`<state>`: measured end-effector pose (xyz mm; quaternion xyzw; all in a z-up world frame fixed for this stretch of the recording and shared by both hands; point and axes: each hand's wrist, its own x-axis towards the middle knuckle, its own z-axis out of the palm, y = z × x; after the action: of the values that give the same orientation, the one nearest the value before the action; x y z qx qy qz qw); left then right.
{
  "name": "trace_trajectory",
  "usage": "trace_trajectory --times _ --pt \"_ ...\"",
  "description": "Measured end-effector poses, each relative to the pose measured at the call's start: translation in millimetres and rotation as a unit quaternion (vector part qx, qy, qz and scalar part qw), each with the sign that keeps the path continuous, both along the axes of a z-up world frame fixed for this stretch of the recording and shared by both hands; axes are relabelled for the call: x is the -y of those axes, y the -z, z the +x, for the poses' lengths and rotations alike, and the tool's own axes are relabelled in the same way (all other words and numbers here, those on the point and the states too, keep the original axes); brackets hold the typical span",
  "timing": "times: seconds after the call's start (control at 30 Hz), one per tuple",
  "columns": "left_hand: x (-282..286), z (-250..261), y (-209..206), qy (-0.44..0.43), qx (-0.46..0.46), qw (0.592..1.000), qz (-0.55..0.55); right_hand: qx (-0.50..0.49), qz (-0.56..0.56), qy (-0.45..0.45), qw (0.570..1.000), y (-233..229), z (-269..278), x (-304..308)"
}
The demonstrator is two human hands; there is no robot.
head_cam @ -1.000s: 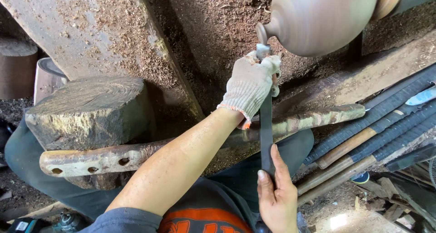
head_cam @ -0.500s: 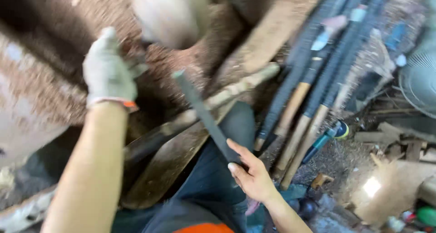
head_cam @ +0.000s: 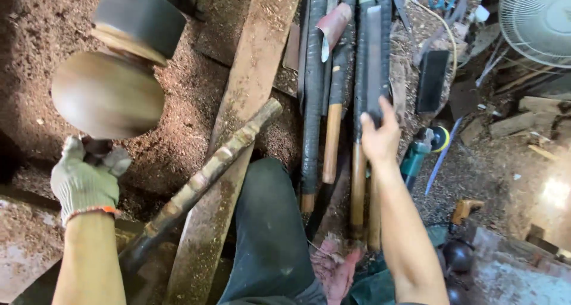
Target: The person turns a wooden vessel on a spinning lathe, holding a long chisel against the rotating wood to shape and smooth its surface. They occasionally reposition the tool, steady the workpiece with a gloved hand, and resume cutting along the vessel's body and neck.
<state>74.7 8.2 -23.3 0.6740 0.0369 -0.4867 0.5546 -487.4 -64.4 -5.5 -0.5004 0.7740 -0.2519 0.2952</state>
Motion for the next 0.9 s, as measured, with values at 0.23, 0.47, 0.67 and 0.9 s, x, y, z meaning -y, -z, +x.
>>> trace_trajectory --times 0.23,0.47,0.67,0.9 --pt "6.3 -10.6 -22.1 -0.023 -0.033 0.999 0.004 -0.274 -0.052 -0.096 0.956 -4.8 46.5 49.9" --pt "-6.9 -1.9 17.3 0.075 0.242 0.967 -0.029 -0.278 0.052 -0.323 0.903 -6.1 138.2 73.8" --pt "10.3 -27.3 -75.9 0.175 0.23 0.957 0.04 -0.386 0.048 -0.366 0.845 82.0 134.7 98.9" --pt "-45.4 -61.1 -142.3 0.348 0.477 0.781 0.205 -0.27 0.075 -0.286 0.916 47.9 129.9 112.9"
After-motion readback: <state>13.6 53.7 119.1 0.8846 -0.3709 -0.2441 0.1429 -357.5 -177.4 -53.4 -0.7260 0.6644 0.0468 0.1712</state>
